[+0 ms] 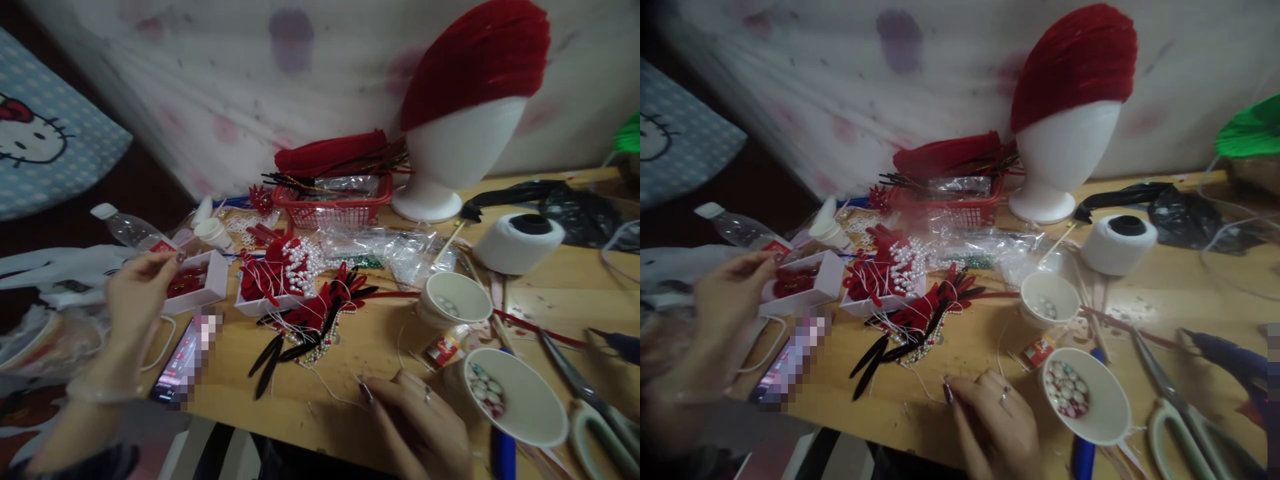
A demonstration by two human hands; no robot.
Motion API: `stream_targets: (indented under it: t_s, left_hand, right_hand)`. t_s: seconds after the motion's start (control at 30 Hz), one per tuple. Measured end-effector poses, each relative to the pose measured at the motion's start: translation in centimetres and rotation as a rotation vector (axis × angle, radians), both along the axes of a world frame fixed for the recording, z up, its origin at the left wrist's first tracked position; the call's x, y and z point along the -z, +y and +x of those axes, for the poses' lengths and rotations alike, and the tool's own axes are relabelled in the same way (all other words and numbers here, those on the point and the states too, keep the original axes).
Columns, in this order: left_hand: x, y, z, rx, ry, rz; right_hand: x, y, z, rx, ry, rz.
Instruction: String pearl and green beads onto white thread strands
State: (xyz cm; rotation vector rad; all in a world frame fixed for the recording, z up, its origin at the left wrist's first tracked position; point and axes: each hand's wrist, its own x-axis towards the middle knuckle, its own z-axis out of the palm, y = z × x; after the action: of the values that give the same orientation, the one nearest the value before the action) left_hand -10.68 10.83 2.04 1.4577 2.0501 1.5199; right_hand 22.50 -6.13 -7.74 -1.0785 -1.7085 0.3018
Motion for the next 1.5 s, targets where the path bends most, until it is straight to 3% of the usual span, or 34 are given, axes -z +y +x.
stream_targets:
  t_s: [0.13, 0.23, 0.3, 0.4, 0.73, 1.13, 1.33, 1.5]
  left_hand:
    - [2.5, -7.3, 6.9, 0.164, -0.341, 0.016]
    - [5.5, -11.6, 13.1, 0.384, -0.999, -0.077]
    - [6.9, -13.2, 16.3, 0.482, -1.305, -0.189]
    - [7.6, -14.0, 19.0, 0.559, -1.590, -0.384]
    - [7.1, -13.9, 20.3, 0.534, -1.902, -0.716]
    - [7.3, -14.2, 20.7, 0.583, -1.999, -0.782]
    - [7.2, -14.1, 21.0, 0.559, -2.027, -0.806]
    - [7.5, -14.3, 20.9, 0.493, -1.937, -0.791]
  right_hand:
    - [-0.4, 0.3, -0.2, 0.011, 0.029, 0.018]
    - [-0.9, 0.4, -0.6, 0.020, 0.092, 0.047]
    - [-1.0, 0.4, -0.8, 0.030, 0.128, 0.033]
    - [-0.7, 0.1, -0.7, 0.046, 0.185, -0.018]
    - [-0.7, -0.1, -1.2, 0.094, 0.200, -0.037]
    - [-0.6, -0.2, -1.0, 0.140, 0.209, -0.056]
    - [-0.5, -0.3, -0.9, 0.141, 0.219, -0.034]
    - [-0.5, -0.4, -0.9, 0.148, 0.229, -0.038]
